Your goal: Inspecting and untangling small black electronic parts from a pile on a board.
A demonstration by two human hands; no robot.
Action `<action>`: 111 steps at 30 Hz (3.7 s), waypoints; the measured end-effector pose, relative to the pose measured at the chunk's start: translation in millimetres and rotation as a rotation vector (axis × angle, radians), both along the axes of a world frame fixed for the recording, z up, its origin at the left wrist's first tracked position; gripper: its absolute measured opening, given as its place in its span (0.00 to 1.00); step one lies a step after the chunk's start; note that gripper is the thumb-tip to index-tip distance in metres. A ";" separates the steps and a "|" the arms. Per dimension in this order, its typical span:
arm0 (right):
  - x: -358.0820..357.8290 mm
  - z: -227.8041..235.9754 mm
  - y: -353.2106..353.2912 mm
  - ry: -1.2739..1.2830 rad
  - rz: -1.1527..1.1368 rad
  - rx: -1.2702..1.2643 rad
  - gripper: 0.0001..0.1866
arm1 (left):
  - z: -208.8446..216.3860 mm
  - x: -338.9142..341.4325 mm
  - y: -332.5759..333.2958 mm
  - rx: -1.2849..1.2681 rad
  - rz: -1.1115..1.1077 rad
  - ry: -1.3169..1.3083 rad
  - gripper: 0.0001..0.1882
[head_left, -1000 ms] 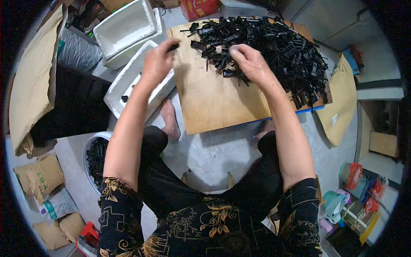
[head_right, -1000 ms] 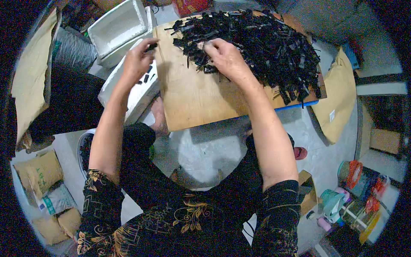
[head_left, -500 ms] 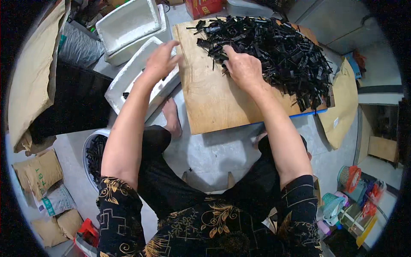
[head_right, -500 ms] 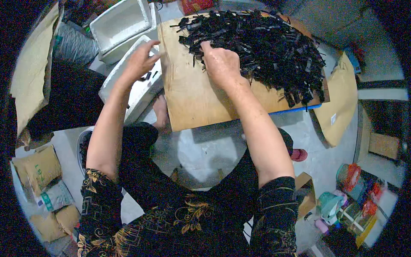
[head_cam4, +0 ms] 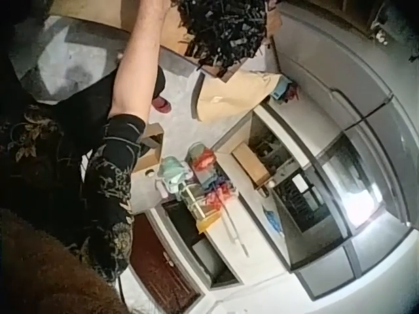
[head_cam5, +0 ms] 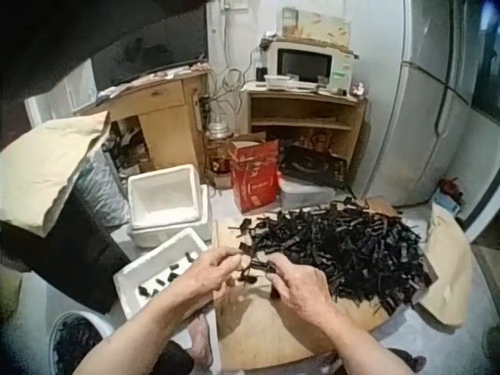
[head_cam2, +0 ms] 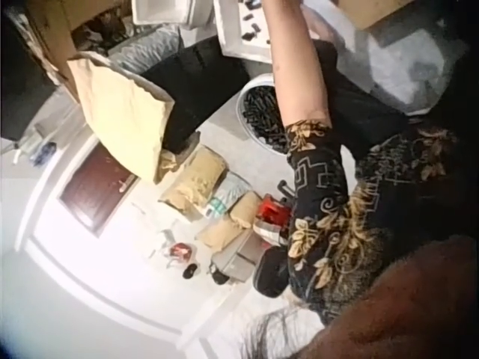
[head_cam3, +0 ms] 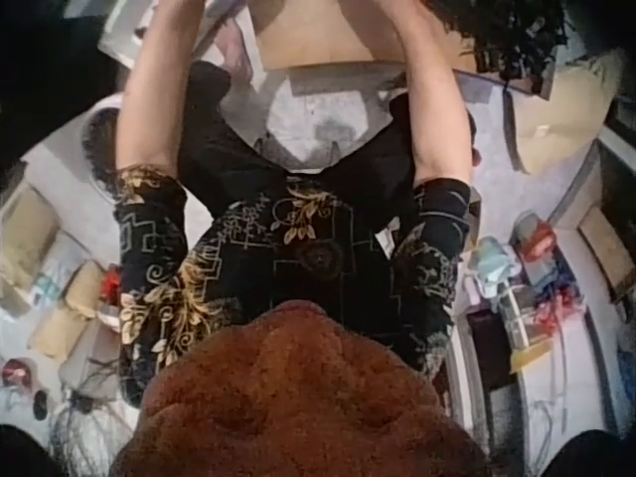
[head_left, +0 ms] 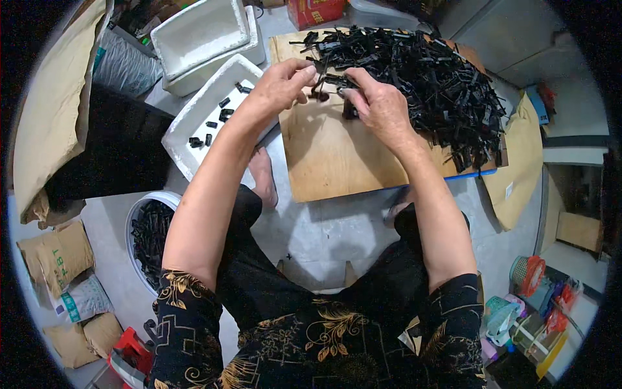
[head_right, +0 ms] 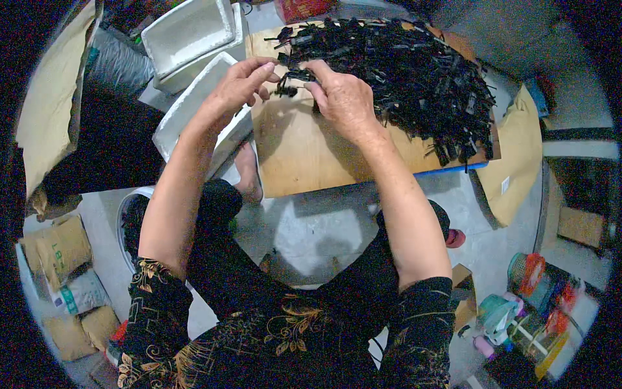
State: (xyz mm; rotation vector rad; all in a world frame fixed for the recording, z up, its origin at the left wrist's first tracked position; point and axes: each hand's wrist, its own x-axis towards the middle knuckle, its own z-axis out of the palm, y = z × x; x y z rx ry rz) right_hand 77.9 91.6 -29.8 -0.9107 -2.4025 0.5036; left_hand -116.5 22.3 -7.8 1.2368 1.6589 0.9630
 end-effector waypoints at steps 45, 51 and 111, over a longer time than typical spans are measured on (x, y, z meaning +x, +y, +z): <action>103.9 30.9 -15.9 0.460 -0.002 -0.666 0.10 | 22.6 123.7 14.4 0.048 -0.242 -0.581 0.21; 90.3 33.2 -22.6 0.396 0.047 -0.818 0.11 | 21.1 123.9 11.7 0.150 -0.211 -0.284 0.16; 73.0 28.8 -11.2 0.670 -0.063 -0.916 0.12 | 17.7 118.4 14.7 0.170 -0.291 -0.264 0.17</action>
